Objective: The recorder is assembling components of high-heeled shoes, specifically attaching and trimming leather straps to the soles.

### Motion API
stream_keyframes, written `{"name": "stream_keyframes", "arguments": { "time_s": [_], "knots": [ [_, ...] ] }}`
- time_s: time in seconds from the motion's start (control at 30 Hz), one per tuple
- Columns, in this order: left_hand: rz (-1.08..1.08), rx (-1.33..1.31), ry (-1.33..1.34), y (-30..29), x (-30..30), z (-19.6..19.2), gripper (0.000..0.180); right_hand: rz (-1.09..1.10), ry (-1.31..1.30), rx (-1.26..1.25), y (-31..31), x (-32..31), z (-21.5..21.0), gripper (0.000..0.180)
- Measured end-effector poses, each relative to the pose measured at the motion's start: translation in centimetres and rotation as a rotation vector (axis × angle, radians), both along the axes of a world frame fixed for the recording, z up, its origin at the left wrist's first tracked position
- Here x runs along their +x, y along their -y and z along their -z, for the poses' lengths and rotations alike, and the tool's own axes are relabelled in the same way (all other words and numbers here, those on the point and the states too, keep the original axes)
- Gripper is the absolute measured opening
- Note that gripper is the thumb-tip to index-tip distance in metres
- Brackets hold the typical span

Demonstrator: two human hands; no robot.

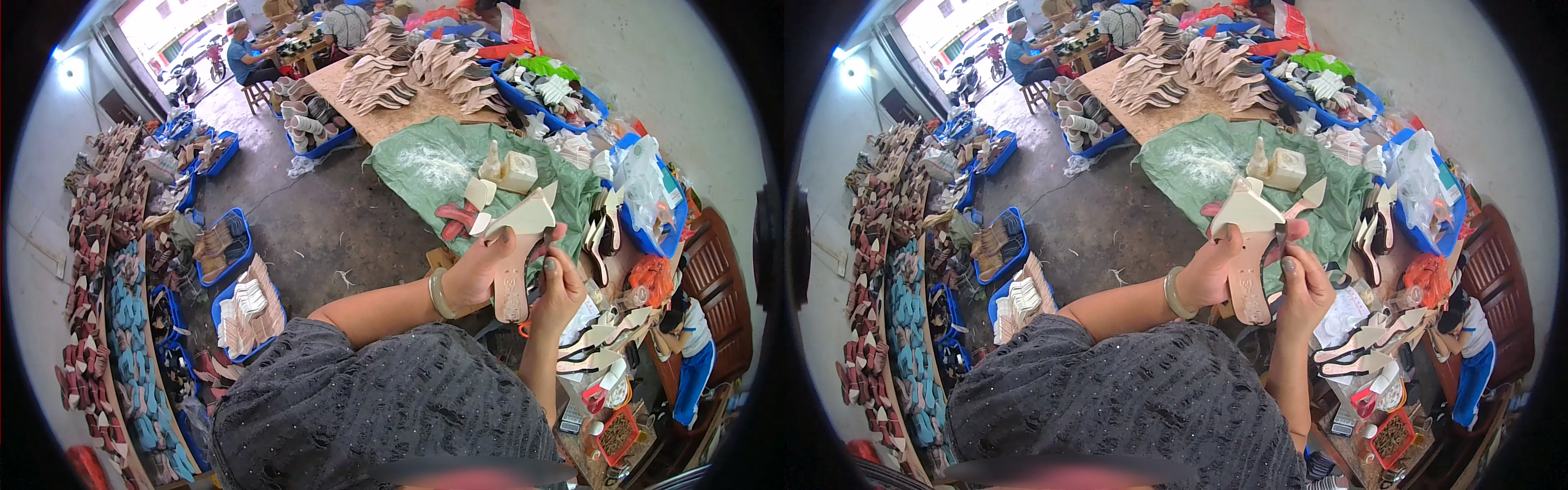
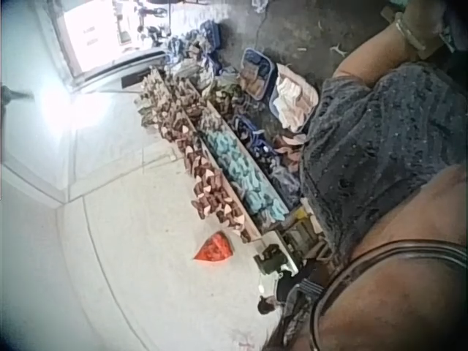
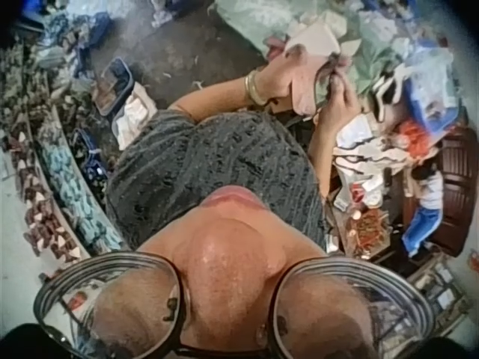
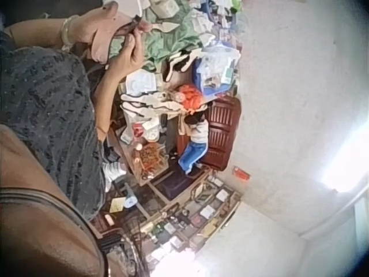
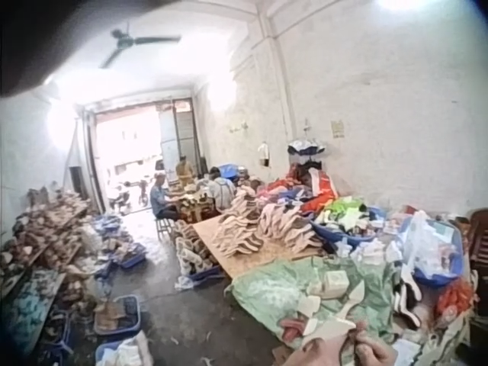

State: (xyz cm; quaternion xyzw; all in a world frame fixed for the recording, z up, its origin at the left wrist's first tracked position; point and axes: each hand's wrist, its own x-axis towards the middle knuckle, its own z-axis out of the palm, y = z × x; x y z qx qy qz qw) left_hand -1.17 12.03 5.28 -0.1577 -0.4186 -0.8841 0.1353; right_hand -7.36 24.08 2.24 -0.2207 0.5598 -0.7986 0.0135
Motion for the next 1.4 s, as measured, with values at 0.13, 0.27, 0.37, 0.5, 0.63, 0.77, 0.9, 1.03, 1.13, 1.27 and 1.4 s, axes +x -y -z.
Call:
{"name": "stream_keyframes", "arguments": {
  "time_s": [0.13, 0.27, 0.37, 0.5, 0.63, 0.77, 0.9, 1.03, 1.13, 1.27, 1.4],
  "knots": [
    [0.100, 0.142, 0.003, -0.2, -0.2, -0.1, 0.068, -0.004, -0.112, 0.013, 0.6, 0.7, 0.2, 0.015],
    [0.035, 0.152, 0.034, -0.3, 0.0, -0.6, 0.056, -0.077, 0.041, 0.060, -0.2, 0.3, 1.0, 0.016],
    [-0.091, 0.082, 0.053, 0.2, -0.4, 0.1, 0.046, -0.101, 0.081, 0.052, -0.3, 0.3, 1.2, 0.014],
    [-0.143, -0.193, 0.024, 1.1, -0.7, 1.1, 0.049, -0.145, 0.279, 0.051, -0.3, 1.3, 0.0, 0.013],
    [-0.074, -0.052, 0.062, 1.0, -0.3, -0.1, 0.050, -0.041, -0.039, 0.107, 0.3, 0.8, 0.0, 0.012],
    [0.012, 0.137, 0.071, 1.0, 0.3, -1.1, 0.052, 0.115, -0.322, 0.133, 0.4, 0.9, 0.0, 0.012],
    [0.024, 0.116, 0.106, 1.6, 0.8, -0.9, 0.055, 0.088, -0.275, 0.219, -0.4, 1.0, -0.7, 0.012],
    [0.077, 0.137, 0.098, 1.8, 1.3, -0.9, 0.051, 0.037, -0.231, 0.144, 1.0, 1.4, 0.9, 0.014],
    [-0.081, 0.037, 0.153, 2.3, 1.6, -0.8, 0.042, -0.086, -0.038, 0.052, 1.8, 2.3, 0.3, 0.009],
    [-0.264, -0.206, 0.089, 2.9, 2.1, -0.7, 0.040, -0.210, 0.064, 0.048, 2.1, 2.6, 0.2, 0.014],
    [-0.306, -0.380, -0.014, 3.6, 2.1, -0.5, 0.033, -0.256, 0.137, 0.123, 3.0, 2.9, -0.8, 0.022]
  ]
}}
